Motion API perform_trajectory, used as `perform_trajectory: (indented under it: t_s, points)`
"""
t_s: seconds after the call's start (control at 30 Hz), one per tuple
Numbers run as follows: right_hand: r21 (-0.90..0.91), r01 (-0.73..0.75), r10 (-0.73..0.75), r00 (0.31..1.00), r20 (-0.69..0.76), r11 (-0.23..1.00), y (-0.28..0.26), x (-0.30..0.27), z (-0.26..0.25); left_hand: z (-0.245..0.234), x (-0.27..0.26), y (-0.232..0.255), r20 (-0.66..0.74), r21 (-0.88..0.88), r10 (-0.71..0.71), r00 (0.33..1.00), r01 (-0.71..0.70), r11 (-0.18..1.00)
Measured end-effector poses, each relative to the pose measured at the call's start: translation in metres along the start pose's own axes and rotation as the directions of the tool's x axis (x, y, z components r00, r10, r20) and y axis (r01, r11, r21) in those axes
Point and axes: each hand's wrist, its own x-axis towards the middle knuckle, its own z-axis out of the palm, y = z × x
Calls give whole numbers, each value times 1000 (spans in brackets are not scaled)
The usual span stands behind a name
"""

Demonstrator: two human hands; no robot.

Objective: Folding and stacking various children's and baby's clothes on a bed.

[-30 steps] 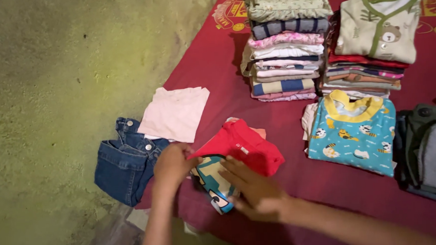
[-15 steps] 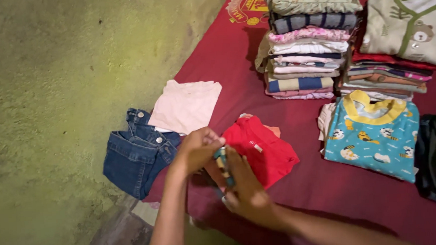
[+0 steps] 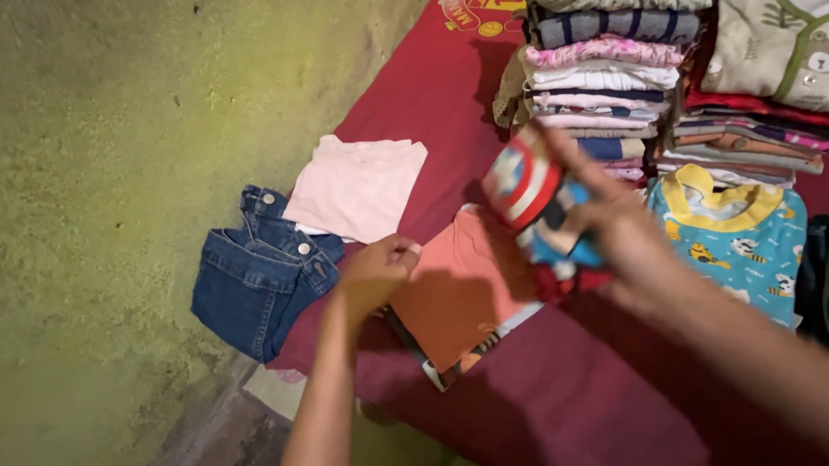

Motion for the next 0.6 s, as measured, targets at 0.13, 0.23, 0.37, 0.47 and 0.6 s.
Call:
perform_trajectory:
  t_s: [0.13,0.23,0.37,0.47,0.6]
  points:
    - [-20,186,-186,982,-8,982,-33,-2,-22,4,0,-3,-4,98,-39,999,39,994]
    - [-81,309,-313,949,-33,948,-41,-3,-29,5,-1,1,-40,174,-68,997,74,982]
    - [-340,308,-318,948,26,889,-28,-2,-24,7,-2,2,-25,327,-123,992,125,937]
    - [-533,175,-142,984,104,828,-9,-8,2,12,11,-35,-43,432,-50,998,63,899]
    - [-458,294,-188,946,263,839,53,10,4,11,13,-50,-82,556,-57,995,93,826]
